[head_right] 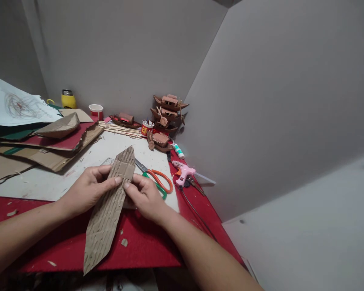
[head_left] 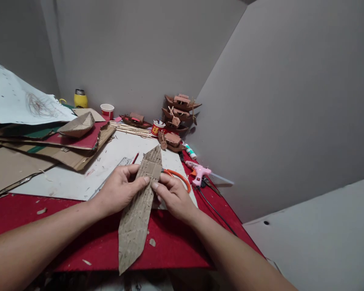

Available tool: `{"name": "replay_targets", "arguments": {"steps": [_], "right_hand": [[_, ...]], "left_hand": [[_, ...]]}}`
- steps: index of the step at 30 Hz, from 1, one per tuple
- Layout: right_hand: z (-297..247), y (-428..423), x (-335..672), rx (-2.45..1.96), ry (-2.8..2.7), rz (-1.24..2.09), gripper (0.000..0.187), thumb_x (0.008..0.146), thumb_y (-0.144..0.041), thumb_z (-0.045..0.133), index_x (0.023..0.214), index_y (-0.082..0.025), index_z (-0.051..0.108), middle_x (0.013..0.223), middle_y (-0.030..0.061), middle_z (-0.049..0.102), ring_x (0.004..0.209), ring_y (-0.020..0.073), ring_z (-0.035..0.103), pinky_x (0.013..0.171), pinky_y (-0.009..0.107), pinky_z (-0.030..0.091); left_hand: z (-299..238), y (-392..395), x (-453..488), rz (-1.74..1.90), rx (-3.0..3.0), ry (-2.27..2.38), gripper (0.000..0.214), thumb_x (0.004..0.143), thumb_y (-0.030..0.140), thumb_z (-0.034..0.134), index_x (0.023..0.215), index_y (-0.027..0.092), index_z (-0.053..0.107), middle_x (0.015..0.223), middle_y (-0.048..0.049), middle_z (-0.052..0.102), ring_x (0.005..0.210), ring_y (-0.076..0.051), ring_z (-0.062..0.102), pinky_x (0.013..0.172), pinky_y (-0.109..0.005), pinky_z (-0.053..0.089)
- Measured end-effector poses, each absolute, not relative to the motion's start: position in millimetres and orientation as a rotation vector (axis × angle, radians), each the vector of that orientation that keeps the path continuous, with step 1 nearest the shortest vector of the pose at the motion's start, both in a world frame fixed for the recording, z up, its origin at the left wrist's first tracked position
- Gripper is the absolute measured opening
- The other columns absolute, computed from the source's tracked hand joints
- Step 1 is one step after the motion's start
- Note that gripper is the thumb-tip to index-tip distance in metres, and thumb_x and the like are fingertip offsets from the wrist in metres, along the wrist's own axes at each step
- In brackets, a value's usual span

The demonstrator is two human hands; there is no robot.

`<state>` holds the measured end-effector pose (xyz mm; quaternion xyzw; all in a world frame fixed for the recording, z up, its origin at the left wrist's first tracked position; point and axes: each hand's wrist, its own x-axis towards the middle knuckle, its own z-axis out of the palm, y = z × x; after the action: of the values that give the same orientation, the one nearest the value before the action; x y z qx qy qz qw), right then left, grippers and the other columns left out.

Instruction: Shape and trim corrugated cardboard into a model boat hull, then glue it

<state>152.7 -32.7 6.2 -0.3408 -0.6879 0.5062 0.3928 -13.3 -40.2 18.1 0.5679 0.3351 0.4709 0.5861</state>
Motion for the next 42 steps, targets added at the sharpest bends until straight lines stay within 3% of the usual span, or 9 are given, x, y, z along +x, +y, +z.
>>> {"name": "replay_targets", "arguments": {"steps": [14,19,25,28,31,33,35,39,42], "right_hand": [[-6.7,-34.1,149.8,-0.931,-1.704,1.21,0.042,0.09,-0.052,0.041,0.064,-0.019,0.045,0.048,-0.0046,0.045,0.04,0.0086,0.041,0.037,0.021,0.032],[1.7,-30.1,152.6,-0.994,-1.61,1.033,0.027,0.08,-0.043,0.06,0.073,-0.019,0.048,0.055,-0.0064,0.045,0.045,0.0078,0.041,0.042,0.02,0.035],[2.3,-24.0,158.8,-1.027,-1.632,0.894,0.022,0.084,-0.038,0.056,0.075,-0.018,0.054,0.057,-0.004,0.05,0.045,0.0085,0.046,0.042,0.021,0.038],[1.3,-23.3,160.7,-0.994,-1.654,0.872,0.018,0.084,-0.034,0.056,0.092,-0.018,0.056,0.06,-0.0045,0.051,0.048,0.0091,0.047,0.045,0.022,0.039],[2.6,-25.4,159.9,-0.99,-1.718,0.85,0.046,0.081,-0.027,0.059,0.124,-0.021,0.044,0.066,-0.005,0.053,0.052,0.0098,0.049,0.05,0.023,0.04],[4.1,-27.2,158.2,-1.004,-1.756,0.878,0.058,0.079,-0.024,0.06,0.132,-0.02,0.037,0.072,-0.0036,0.054,0.055,0.0103,0.049,0.051,0.023,0.04],[5.7,-28.5,156.4,-0.99,-1.755,0.963,0.054,0.078,-0.023,0.059,0.128,-0.019,0.04,0.073,-0.0025,0.055,0.058,0.011,0.05,0.053,0.023,0.041],[8.4,-29.2,154.5,-0.977,-1.763,1.06,0.023,0.078,-0.022,0.057,0.101,-0.019,0.054,0.071,-0.0023,0.054,0.059,0.0108,0.05,0.053,0.022,0.041],[8.7,-29.3,154.1,-0.984,-1.782,1.058,0.017,0.078,-0.02,0.054,0.095,-0.018,0.055,0.066,-0.0036,0.052,0.055,0.0093,0.048,0.05,0.02,0.039]], "left_hand": [[18.5,-42.4,-13.6,1.071,1.293,0.725,0.027,0.078,0.03,0.066,0.099,0.013,0.069,0.079,-0.003,0.071,0.065,-0.014,0.063,0.062,-0.024,0.053],[18.0,-41.5,-12.4,1.065,1.266,0.765,0.029,0.077,0.029,0.066,0.101,0.013,0.069,0.08,-0.0034,0.072,0.066,-0.015,0.064,0.063,-0.025,0.053],[16.4,-42.6,-9.3,1.037,1.25,0.794,0.03,0.076,0.028,0.066,0.101,0.013,0.07,0.08,-0.0042,0.072,0.065,-0.015,0.064,0.06,-0.024,0.051],[19.6,-42.6,-9.7,1.061,1.256,0.854,0.031,0.073,0.026,0.067,0.101,0.012,0.07,0.081,-0.0041,0.073,0.064,-0.015,0.063,0.058,-0.022,0.05],[21.2,-42.2,-10.6,1.063,1.265,0.853,0.031,0.074,0.025,0.065,0.102,0.013,0.07,0.081,-0.004,0.073,0.065,-0.016,0.064,0.059,-0.023,0.05],[20.5,-42.0,-10.6,1.059,1.285,0.832,0.031,0.076,0.024,0.063,0.103,0.013,0.07,0.083,-0.0042,0.073,0.067,-0.016,0.065,0.061,-0.024,0.051],[18.7,-42.2,-10.3,1.056,1.321,0.818,0.03,0.078,0.023,0.06,0.105,0.013,0.07,0.087,-0.0047,0.073,0.071,-0.017,0.065,0.063,-0.024,0.051],[15.1,-43.5,-9.5,1.061,1.431,0.841,0.031,0.08,0.023,0.057,0.109,0.015,0.068,0.092,-0.0049,0.073,0.077,-0.018,0.066,0.067,-0.025,0.051],[14.8,-45.3,-8.7,1.074,1.489,0.852,0.032,0.081,0.023,0.057,0.109,0.015,0.068,0.092,-0.0052,0.073,0.079,-0.019,0.065,0.068,-0.025,0.052]]}}
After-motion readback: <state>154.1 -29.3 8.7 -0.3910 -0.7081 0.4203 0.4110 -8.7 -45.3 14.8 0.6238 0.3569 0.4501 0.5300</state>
